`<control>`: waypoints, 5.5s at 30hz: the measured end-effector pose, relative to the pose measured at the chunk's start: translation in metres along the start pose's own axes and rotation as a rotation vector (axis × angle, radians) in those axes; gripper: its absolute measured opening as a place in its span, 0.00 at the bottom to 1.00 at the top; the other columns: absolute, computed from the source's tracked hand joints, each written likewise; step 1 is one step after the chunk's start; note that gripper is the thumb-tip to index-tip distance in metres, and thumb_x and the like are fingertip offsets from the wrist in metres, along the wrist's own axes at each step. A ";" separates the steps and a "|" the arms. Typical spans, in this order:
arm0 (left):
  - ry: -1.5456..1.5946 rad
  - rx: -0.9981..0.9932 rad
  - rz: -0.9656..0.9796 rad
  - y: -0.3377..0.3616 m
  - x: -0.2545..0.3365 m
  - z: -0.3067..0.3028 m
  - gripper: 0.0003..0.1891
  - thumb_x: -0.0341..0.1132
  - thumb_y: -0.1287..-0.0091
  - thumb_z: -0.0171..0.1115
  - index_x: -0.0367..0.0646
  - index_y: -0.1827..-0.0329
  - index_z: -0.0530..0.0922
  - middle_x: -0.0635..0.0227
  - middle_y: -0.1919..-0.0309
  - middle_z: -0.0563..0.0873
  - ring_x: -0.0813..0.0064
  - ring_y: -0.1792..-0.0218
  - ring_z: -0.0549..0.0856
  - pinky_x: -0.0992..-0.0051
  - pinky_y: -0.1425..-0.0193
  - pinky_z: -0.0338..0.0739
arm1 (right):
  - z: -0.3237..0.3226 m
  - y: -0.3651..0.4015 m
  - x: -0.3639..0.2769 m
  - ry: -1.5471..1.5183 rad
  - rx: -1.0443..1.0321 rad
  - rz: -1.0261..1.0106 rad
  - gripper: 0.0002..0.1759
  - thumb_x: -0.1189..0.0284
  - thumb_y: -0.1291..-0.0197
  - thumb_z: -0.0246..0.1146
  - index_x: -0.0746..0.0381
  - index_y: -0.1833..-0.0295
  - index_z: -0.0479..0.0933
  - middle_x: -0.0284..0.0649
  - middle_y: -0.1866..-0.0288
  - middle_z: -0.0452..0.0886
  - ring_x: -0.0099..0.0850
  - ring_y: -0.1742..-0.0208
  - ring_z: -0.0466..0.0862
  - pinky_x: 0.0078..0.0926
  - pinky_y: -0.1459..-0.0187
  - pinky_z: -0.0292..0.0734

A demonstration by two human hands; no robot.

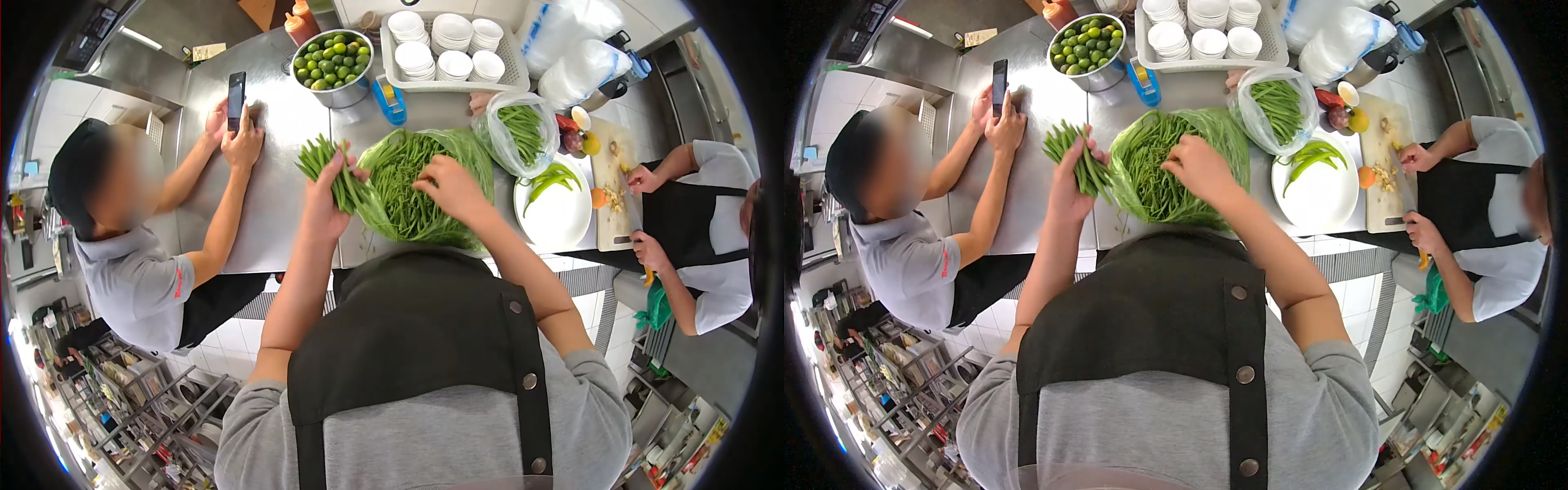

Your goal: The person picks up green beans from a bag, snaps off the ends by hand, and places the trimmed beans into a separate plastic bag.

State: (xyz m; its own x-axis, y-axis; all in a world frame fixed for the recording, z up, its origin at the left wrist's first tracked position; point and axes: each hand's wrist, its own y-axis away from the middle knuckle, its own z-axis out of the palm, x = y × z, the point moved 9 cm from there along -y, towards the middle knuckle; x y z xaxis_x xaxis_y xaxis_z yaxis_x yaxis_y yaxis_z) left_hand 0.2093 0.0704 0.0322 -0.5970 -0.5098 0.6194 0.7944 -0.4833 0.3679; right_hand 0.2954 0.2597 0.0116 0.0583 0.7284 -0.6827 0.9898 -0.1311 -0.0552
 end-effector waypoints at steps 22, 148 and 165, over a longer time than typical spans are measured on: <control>-0.821 -0.204 -0.001 -0.004 -0.042 0.061 0.10 0.22 0.38 0.75 0.35 0.55 0.85 0.67 0.67 0.89 0.80 0.74 0.84 0.76 0.71 0.80 | -0.049 -0.009 -0.022 -0.733 -0.115 0.200 0.06 0.74 0.34 0.70 0.66 0.60 0.85 0.29 0.69 0.84 0.16 0.68 0.79 0.19 0.63 0.74; -1.140 -0.641 0.107 -0.153 -0.121 0.223 0.35 0.17 0.48 0.67 0.34 0.31 0.78 0.53 0.60 0.90 0.73 0.68 0.87 0.71 0.63 0.82 | -0.108 -0.027 0.202 0.333 -0.045 0.425 0.41 0.48 0.26 0.57 0.38 0.14 0.47 0.41 0.11 0.45 0.64 0.16 0.47 0.79 0.28 0.52; -1.034 -0.583 0.052 -0.161 -0.112 0.203 0.34 0.15 0.46 0.65 0.32 0.31 0.77 0.51 0.58 0.90 0.70 0.65 0.89 0.71 0.62 0.82 | -0.102 -0.068 0.123 0.551 0.092 -0.212 0.09 0.76 0.38 0.64 0.69 0.55 0.81 0.57 0.58 0.83 0.55 0.49 0.82 0.50 0.48 0.77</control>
State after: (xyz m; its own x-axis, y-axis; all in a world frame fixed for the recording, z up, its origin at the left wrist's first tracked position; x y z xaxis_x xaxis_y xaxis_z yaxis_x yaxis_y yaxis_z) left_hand 0.1711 0.3498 0.0441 0.0202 0.1486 0.9887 0.4842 -0.8666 0.1203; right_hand 0.2488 0.4264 0.0059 -0.0567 0.9834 -0.1725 0.9734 0.0161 -0.2287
